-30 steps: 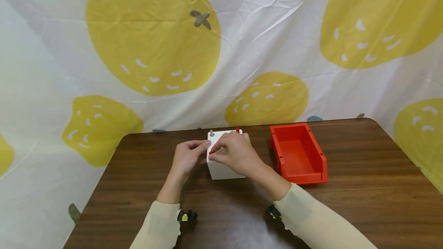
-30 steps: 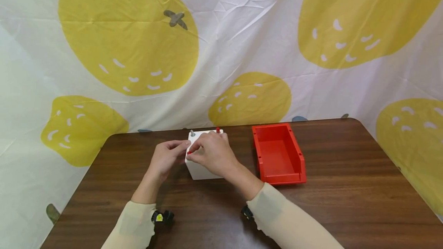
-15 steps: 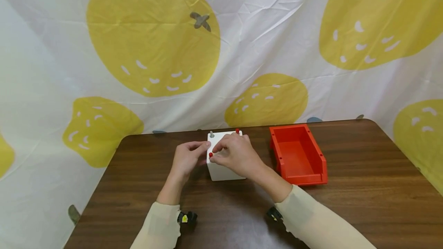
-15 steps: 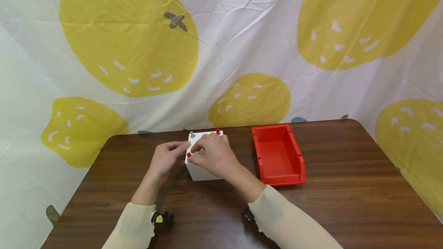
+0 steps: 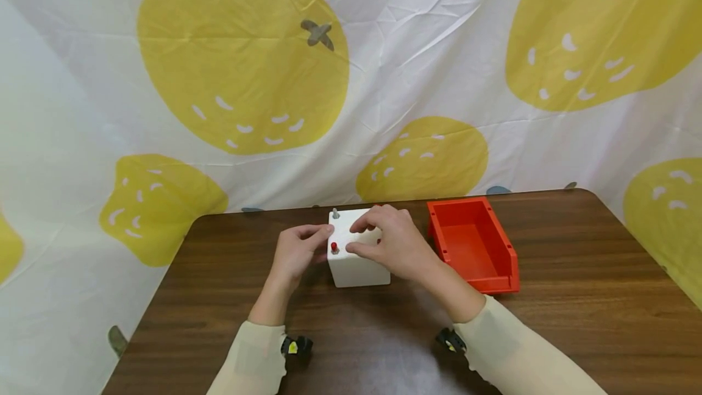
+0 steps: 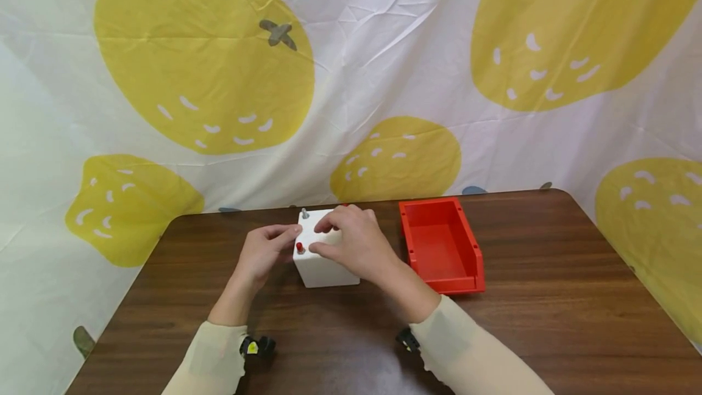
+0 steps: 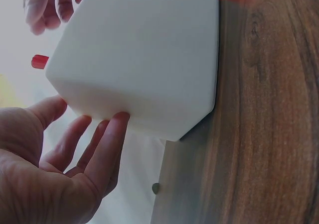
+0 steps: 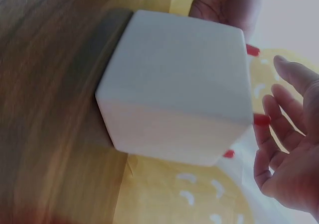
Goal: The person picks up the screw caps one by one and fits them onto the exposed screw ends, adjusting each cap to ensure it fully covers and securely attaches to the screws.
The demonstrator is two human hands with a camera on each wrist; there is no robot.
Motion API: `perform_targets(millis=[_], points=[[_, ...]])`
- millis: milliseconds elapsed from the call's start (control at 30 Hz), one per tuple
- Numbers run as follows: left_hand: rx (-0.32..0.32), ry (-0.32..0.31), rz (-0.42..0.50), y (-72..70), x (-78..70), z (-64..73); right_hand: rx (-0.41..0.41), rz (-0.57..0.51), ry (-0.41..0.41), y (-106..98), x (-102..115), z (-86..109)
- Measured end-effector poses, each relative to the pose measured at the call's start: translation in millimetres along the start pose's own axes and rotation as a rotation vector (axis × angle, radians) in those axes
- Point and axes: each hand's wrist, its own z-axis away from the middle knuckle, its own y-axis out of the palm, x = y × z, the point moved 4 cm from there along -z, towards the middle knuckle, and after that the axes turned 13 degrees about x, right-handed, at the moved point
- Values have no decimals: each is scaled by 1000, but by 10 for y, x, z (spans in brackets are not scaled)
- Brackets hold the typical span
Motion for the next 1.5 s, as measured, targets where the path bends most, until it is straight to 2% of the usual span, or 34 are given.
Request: perform_targets(millis=[167,400,700,867,1100,1500], points=[[-5,-19,-25,-2,9,5,-29,-53,-10,-154,-60,85],[-6,-27,-36,6,-3,18,-32,-123,98,-356,-189,252],[-6,-32,-31,6,1,21,-34,-128,196,-610,-361,433],[-11,-38,-28,-1,-7,21,-23,-100,249,-687,-477,524],[-3,-37,-18,6,-13,25,-19,-13,278,-798,-605,639],[-4,-31,-30,1,-11,23,127,70,323,-840,-916,746]])
